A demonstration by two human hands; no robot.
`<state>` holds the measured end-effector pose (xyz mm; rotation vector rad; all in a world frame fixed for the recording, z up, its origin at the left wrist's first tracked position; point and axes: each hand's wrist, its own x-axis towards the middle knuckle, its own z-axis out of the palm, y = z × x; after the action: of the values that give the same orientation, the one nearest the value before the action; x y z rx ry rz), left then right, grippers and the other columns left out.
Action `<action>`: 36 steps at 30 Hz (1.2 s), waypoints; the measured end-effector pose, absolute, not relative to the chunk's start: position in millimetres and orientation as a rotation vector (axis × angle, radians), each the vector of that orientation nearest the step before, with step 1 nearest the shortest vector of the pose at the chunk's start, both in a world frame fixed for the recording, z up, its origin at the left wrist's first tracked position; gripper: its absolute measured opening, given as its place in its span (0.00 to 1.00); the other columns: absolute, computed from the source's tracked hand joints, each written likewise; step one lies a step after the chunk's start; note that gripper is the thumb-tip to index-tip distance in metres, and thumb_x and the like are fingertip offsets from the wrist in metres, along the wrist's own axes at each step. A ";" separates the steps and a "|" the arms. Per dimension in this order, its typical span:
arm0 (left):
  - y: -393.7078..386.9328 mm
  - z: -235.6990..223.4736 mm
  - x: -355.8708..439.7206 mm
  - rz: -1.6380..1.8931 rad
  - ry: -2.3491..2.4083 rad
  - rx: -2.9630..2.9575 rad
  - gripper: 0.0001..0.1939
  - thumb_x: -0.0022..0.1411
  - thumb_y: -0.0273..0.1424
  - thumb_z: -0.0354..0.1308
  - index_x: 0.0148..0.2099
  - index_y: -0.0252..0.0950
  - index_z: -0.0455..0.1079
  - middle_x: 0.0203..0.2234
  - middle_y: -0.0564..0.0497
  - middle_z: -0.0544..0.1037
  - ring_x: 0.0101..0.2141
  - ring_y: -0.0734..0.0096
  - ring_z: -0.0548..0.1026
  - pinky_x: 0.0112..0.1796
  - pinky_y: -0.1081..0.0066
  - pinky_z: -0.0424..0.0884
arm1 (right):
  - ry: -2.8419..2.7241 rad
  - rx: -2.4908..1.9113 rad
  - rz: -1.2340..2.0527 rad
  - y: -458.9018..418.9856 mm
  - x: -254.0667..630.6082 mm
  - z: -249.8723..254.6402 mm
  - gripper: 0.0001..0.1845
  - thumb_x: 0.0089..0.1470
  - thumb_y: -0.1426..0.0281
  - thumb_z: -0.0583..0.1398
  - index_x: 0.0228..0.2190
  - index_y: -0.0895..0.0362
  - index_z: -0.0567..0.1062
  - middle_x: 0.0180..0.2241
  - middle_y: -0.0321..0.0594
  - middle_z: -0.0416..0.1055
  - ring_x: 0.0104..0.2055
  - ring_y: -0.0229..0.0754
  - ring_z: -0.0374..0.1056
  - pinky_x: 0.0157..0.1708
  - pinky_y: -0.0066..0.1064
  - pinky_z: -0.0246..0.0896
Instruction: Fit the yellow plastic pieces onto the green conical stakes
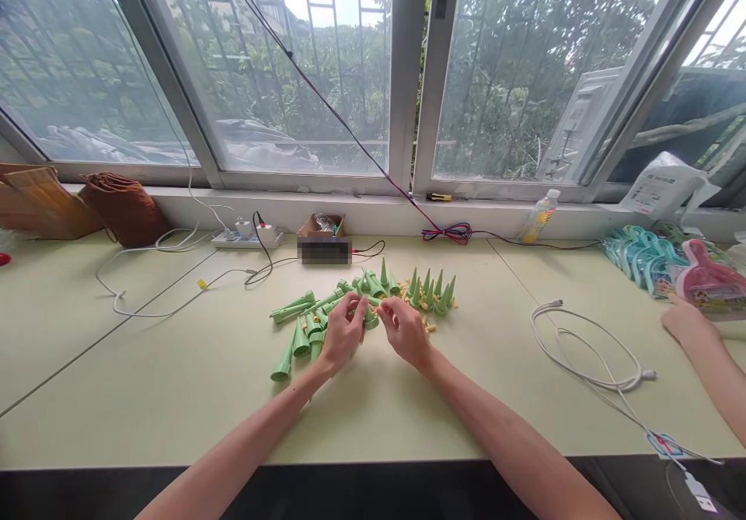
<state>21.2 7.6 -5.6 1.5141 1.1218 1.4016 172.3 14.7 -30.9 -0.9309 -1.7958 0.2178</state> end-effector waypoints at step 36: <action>10.0 -7.8 17.9 1.469 1.032 1.556 0.16 0.67 0.43 0.53 0.36 0.35 0.62 0.28 0.54 0.73 0.16 0.85 0.56 0.17 0.78 0.52 | -1.834 -0.849 0.282 20.5 173.6 -35.3 0.09 0.66 0.68 0.54 0.39 0.56 0.74 0.33 0.42 0.75 0.31 0.40 0.69 0.32 0.30 0.65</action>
<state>17.9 10.0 -7.8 1.5556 1.0323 1.4688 173.6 20.5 -35.3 -0.8486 -1.8339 0.2818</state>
